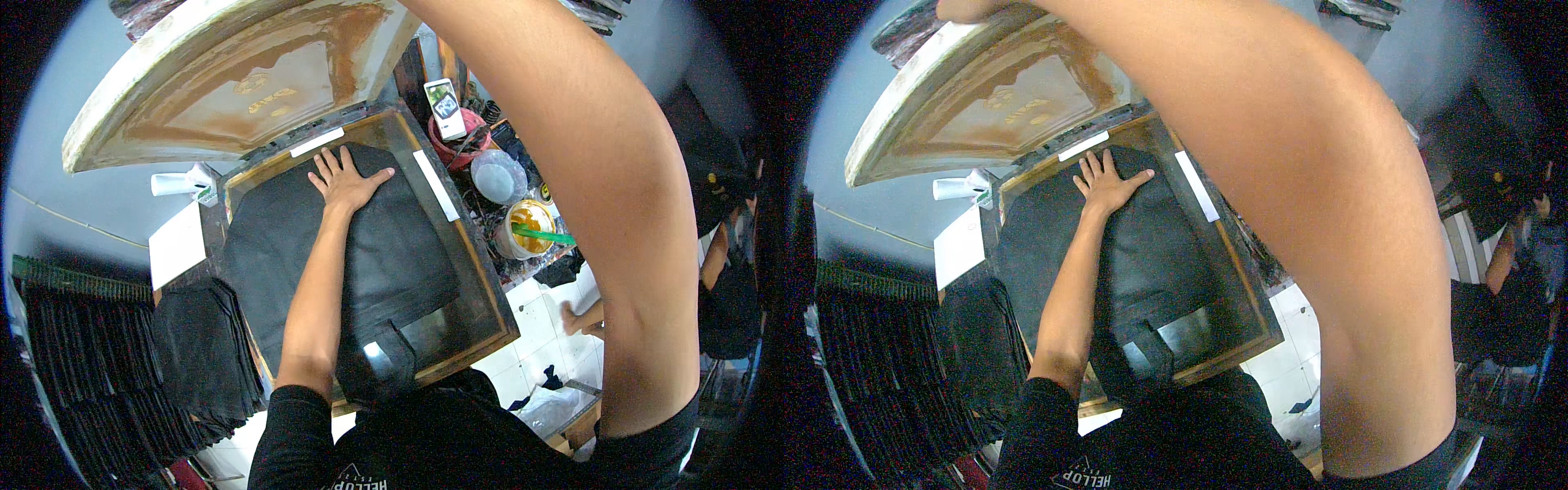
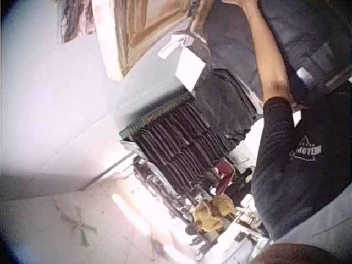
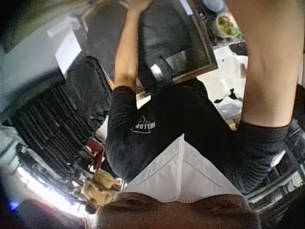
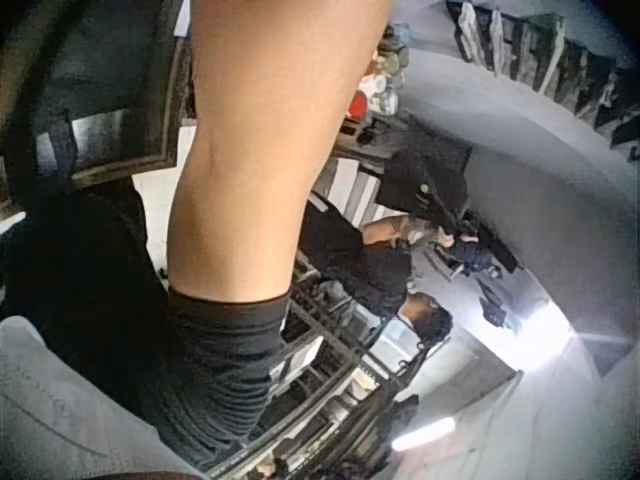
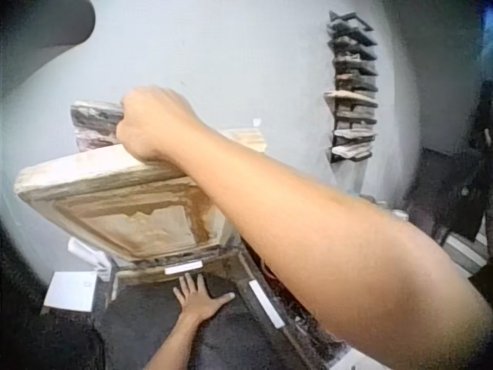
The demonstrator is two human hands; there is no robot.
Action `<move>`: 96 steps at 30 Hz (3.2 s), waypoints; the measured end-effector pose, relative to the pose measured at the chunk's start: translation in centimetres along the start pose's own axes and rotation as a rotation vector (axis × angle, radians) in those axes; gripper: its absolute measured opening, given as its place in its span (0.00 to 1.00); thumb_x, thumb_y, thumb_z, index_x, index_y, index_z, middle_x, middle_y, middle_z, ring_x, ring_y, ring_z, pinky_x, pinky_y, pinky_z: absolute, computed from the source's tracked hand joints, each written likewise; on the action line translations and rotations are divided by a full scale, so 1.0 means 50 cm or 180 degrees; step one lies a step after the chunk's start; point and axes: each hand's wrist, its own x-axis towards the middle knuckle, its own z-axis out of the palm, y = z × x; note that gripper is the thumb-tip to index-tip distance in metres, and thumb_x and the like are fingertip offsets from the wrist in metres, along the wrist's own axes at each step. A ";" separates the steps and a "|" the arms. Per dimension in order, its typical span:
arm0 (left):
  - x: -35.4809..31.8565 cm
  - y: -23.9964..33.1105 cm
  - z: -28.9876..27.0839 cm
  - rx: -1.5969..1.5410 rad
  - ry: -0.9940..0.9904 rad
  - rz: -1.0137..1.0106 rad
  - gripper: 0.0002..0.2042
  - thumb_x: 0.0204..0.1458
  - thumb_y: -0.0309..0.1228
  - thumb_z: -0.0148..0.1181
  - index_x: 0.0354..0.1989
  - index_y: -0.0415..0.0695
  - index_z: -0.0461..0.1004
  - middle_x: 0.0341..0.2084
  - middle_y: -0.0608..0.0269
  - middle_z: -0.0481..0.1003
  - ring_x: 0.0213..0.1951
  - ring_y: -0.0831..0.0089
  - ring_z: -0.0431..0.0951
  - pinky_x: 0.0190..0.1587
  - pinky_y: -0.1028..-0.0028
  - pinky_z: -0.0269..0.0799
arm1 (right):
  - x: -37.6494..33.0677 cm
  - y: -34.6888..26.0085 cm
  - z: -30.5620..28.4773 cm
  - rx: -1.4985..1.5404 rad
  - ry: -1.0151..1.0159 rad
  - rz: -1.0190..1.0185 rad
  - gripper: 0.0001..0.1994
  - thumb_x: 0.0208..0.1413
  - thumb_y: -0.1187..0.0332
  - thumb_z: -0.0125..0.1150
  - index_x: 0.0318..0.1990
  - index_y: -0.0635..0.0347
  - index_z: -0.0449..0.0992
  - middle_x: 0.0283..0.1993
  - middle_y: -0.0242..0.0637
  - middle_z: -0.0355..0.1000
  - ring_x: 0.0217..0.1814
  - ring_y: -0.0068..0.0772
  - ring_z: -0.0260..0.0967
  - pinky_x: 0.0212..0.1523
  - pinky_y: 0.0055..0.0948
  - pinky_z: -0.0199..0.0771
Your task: The person positions black tote bags one by one onto a flat board, lowers a screen printing frame, and applies gold ink across the screen using a squeegee.
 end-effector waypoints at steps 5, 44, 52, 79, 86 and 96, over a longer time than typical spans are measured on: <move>0.016 0.042 -0.003 -0.0024 -0.0103 -0.0045 0.66 0.38 0.74 0.62 0.77 0.37 0.42 0.77 0.37 0.33 0.77 0.43 0.26 0.74 0.41 0.21 | 0.033 0.006 0.007 -0.0019 -0.0114 0.0101 0.15 0.52 0.66 0.58 0.39 0.67 0.84 0.44 0.59 0.79 0.49 0.58 0.78 0.52 0.46 0.76; -0.692 -0.191 -0.125 -0.4969 -0.0136 -0.0980 0.15 0.64 0.34 0.57 0.46 0.30 0.76 0.39 0.39 0.82 0.32 0.63 0.86 0.29 0.73 0.80 | -0.613 -0.247 0.082 0.0951 -0.1057 0.0404 0.13 0.51 0.72 0.64 0.45 0.61 0.74 0.40 0.42 0.76 0.44 0.46 0.77 0.44 0.44 0.76; -0.697 -0.207 -0.115 -0.5473 -0.0655 -0.1276 0.17 0.62 0.29 0.54 0.52 0.26 0.73 0.46 0.36 0.80 0.40 0.59 0.86 0.27 0.76 0.82 | -0.577 -0.218 0.109 0.1146 -0.1709 0.0550 0.13 0.50 0.70 0.66 0.42 0.61 0.73 0.38 0.46 0.75 0.43 0.55 0.74 0.45 0.48 0.73; -0.675 -0.247 -0.143 -0.6168 -0.1889 -0.1540 0.23 0.63 0.33 0.49 0.60 0.27 0.69 0.53 0.38 0.77 0.61 0.49 0.74 0.62 0.57 0.73 | -0.332 0.055 0.426 0.0329 -0.2656 0.0546 0.22 0.51 0.61 0.68 0.53 0.59 0.78 0.46 0.50 0.80 0.50 0.53 0.78 0.52 0.49 0.76; -0.292 -0.193 -0.248 -0.1879 0.1428 0.0700 0.19 0.56 0.27 0.64 0.57 0.38 0.74 0.53 0.50 0.77 0.59 0.56 0.74 0.65 0.61 0.65 | -0.421 0.008 0.449 0.0115 -0.1572 0.0472 0.16 0.50 0.57 0.69 0.38 0.60 0.75 0.40 0.45 0.80 0.45 0.51 0.78 0.45 0.50 0.77; -0.126 -0.235 -0.266 -0.1205 0.0734 0.1043 0.18 0.47 0.31 0.72 0.43 0.32 0.81 0.39 0.41 0.81 0.44 0.46 0.80 0.52 0.59 0.73 | -0.453 -0.024 0.391 0.0185 -0.1933 0.0531 0.17 0.53 0.55 0.67 0.39 0.59 0.75 0.41 0.43 0.79 0.45 0.51 0.78 0.43 0.49 0.75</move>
